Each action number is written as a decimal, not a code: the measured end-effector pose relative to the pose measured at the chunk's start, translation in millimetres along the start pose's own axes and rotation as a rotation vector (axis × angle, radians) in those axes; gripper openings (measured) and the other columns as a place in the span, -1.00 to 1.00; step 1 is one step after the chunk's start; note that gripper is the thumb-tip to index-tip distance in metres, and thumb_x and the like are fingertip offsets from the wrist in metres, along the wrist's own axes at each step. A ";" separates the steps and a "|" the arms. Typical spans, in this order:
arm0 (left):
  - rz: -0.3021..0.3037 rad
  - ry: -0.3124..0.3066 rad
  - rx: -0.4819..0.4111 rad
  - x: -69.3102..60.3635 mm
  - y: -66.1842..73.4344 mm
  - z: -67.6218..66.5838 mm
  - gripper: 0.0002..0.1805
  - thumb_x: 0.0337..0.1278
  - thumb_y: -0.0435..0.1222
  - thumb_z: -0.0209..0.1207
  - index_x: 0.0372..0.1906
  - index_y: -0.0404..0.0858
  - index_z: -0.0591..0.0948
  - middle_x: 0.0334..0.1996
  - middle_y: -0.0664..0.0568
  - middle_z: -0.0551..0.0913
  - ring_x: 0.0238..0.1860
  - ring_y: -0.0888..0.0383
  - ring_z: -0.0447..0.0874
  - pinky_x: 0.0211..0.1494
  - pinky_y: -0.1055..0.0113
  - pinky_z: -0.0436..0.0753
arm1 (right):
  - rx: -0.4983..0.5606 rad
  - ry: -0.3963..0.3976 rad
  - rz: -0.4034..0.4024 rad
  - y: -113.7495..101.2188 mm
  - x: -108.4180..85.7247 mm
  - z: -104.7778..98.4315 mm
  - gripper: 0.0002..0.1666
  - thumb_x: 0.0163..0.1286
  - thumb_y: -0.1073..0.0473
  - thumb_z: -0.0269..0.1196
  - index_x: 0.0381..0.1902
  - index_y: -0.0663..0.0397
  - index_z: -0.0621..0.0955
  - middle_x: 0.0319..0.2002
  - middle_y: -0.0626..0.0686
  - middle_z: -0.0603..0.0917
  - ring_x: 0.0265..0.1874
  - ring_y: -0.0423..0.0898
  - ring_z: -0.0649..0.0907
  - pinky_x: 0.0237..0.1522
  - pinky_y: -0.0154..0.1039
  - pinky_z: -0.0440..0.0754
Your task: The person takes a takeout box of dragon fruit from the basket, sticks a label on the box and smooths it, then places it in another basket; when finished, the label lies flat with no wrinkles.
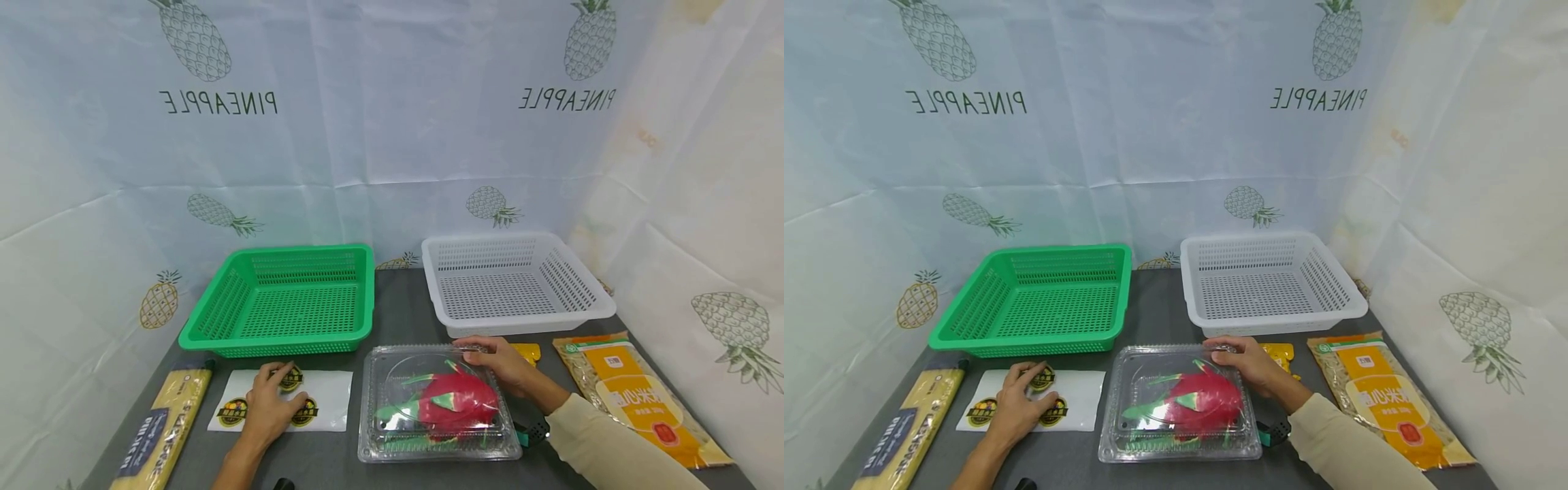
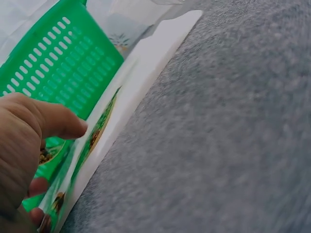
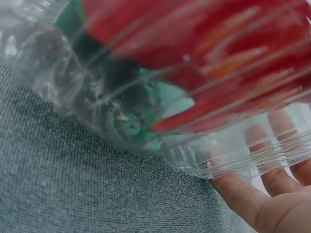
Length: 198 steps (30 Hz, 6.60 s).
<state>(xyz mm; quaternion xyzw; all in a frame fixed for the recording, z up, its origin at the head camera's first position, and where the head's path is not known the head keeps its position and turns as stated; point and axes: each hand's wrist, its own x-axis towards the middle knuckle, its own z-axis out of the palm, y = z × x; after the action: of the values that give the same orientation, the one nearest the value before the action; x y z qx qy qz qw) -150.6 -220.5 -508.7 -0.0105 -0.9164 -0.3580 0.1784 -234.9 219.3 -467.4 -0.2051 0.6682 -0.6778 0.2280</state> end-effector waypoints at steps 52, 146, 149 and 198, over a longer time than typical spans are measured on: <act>0.093 0.144 -0.141 4.2 47.3 -33.0 -0.38 -0.11 -0.56 0.36 0.20 -0.40 0.54 0.06 -0.12 0.46 -0.01 0.08 0.44 -0.13 0.06 0.43 | -0.007 0.011 0.008 0.4 0.4 0.1 -0.49 0.43 0.17 0.17 0.23 0.38 0.46 0.02 0.21 0.61 -0.10 0.16 0.66 -0.14 0.10 0.59; 0.503 -0.145 -0.380 17.3 173.4 34.0 -0.46 -0.19 -0.43 0.47 0.06 -0.30 0.65 -0.04 0.14 0.60 -0.08 0.15 0.45 -0.13 0.15 0.55 | -0.003 0.039 0.018 -1.6 -1.2 2.1 -0.47 0.43 0.23 0.16 0.24 0.47 0.42 -0.01 0.23 0.61 -0.17 0.11 0.66 -0.17 0.06 0.62; 0.489 -0.163 -0.355 15.6 177.3 38.2 -0.48 -0.17 -0.41 0.47 0.05 -0.29 0.66 -0.04 0.15 0.60 -0.09 0.17 0.44 -0.14 0.15 0.55 | -0.001 0.035 0.014 -1.3 -0.8 1.9 -0.49 0.44 0.24 0.15 0.24 0.47 0.42 0.00 0.23 0.61 -0.17 0.10 0.66 -0.16 0.04 0.62; 0.382 -0.287 -0.057 11.1 195.0 56.9 -0.56 -0.10 -0.23 0.41 -0.01 -0.24 0.70 -0.12 0.14 0.61 -0.09 0.14 0.45 -0.17 0.15 0.26 | -0.045 0.050 0.013 -3.4 1.2 5.6 -0.49 0.42 0.20 0.18 0.22 0.41 0.46 0.02 0.26 0.58 -0.17 0.13 0.66 -0.16 0.06 0.62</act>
<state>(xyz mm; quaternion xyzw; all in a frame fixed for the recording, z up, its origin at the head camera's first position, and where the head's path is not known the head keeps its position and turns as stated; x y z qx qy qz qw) -150.5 -39.1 -416.4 -0.2394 -0.9033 -0.3385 0.1103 -232.8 214.2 -464.0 -0.1888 0.6902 -0.6660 0.2108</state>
